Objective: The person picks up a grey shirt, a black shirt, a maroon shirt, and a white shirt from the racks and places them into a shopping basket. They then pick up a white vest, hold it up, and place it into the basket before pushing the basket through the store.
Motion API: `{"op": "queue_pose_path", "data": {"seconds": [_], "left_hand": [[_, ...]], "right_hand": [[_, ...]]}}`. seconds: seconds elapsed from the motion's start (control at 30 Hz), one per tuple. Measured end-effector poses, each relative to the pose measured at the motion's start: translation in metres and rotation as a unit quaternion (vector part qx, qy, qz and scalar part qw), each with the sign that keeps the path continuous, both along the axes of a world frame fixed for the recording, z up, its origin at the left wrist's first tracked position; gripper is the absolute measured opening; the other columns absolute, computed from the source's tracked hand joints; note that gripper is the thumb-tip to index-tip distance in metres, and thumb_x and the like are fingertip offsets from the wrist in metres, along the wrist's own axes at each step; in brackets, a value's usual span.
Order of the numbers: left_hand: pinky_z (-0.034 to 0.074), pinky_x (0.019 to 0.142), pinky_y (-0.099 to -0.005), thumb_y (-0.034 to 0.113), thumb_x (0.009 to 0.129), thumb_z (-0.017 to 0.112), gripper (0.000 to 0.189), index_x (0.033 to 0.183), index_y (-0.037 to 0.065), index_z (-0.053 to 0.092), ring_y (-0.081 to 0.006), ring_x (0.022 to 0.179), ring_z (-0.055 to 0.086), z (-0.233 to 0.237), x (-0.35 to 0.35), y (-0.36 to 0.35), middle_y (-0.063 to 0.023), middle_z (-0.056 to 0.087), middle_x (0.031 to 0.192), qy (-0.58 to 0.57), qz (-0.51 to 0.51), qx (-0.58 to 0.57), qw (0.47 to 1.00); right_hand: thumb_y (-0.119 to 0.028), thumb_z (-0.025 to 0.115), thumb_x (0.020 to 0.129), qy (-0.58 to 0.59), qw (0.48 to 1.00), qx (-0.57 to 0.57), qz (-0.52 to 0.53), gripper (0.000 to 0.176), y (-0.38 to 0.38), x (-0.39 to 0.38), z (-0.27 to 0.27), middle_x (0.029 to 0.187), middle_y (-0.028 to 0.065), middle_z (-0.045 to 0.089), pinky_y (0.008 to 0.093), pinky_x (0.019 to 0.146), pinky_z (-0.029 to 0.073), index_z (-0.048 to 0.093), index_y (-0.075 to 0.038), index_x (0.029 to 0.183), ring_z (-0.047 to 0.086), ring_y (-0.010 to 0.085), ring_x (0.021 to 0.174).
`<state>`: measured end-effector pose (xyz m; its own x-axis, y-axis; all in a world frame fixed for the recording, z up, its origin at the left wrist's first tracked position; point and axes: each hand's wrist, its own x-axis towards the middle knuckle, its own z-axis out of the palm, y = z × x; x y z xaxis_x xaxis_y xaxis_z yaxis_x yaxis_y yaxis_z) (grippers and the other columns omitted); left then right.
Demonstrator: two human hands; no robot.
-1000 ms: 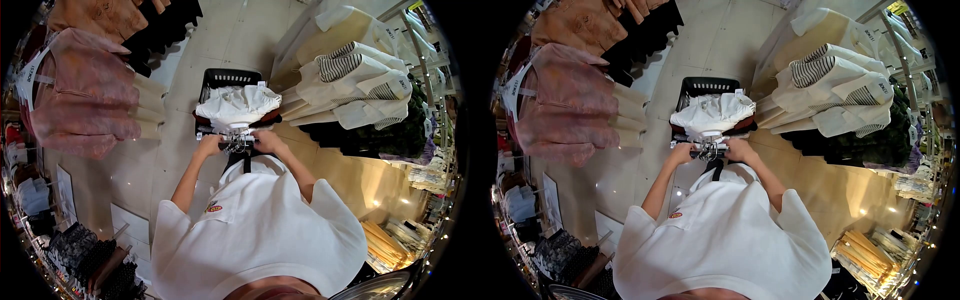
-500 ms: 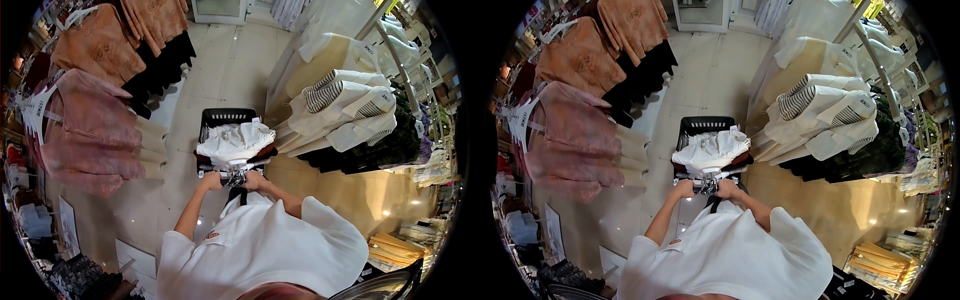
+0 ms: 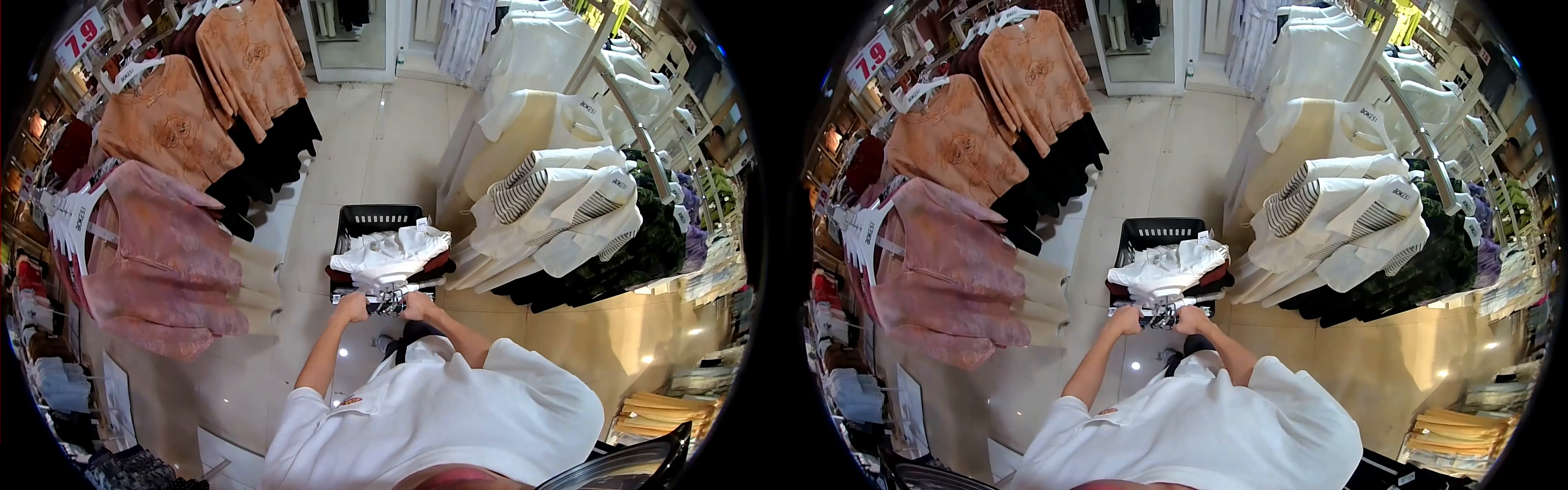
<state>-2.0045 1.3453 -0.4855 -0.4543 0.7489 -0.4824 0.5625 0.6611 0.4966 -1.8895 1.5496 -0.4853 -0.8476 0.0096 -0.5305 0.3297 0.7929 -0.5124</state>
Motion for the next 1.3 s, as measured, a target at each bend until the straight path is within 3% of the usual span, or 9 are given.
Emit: {"op": "queue_pose_path", "data": {"seconds": [0.13,0.77,0.83,1.3], "left_hand": [[0.05,0.081,-0.0417,0.015,0.06,0.061,0.028,0.085,0.007,0.071,-0.0342,0.089,0.063,0.0,-0.025,0.02,-0.0194,0.066,0.092,0.015,0.017,-0.002,1.0],[0.05,0.082,-0.0412,0.021,0.062,0.065,0.031,0.088,0.007,0.071,-0.0341,0.089,0.063,-0.019,-0.133,0.109,-0.0205,0.065,0.092,0.021,0.045,-0.008,0.999],[0.049,0.083,-0.0417,0.021,0.062,0.064,0.031,0.089,0.007,0.071,-0.0344,0.089,0.063,-0.025,-0.145,0.116,-0.0207,0.065,0.092,0.01,0.023,-0.023,0.999],[0.048,0.085,-0.0422,0.022,0.065,0.064,0.033,0.095,0.009,0.07,-0.0356,0.091,0.062,-0.032,-0.203,0.16,-0.0215,0.065,0.094,0.01,0.028,-0.021,0.999]], "right_hand": [[-0.035,0.071,0.059,-0.029,0.999,-0.005,-0.013,0.04,0.018,-0.028,-0.001,0.086,0.0219,0.065,0.0419,0.075,0.05,0.07,-0.006,0.087,0.064,0.035,0.082],[-0.032,0.066,0.057,-0.006,1.0,0.006,0.001,0.038,0.111,-0.138,-0.013,0.083,0.019,0.066,0.0411,0.071,0.051,0.07,-0.009,0.087,0.064,0.0332,0.081],[-0.032,0.063,0.06,-0.015,1.0,-0.006,0.003,0.035,0.118,-0.15,-0.012,0.083,0.0209,0.066,0.0416,0.075,0.051,0.07,-0.004,0.081,0.064,0.035,0.081],[-0.033,0.067,0.058,0.007,1.0,-0.001,-0.015,0.036,0.163,-0.21,-0.018,0.086,0.0203,0.066,0.0419,0.075,0.051,0.07,-0.005,0.081,0.064,0.0352,0.083]]}}
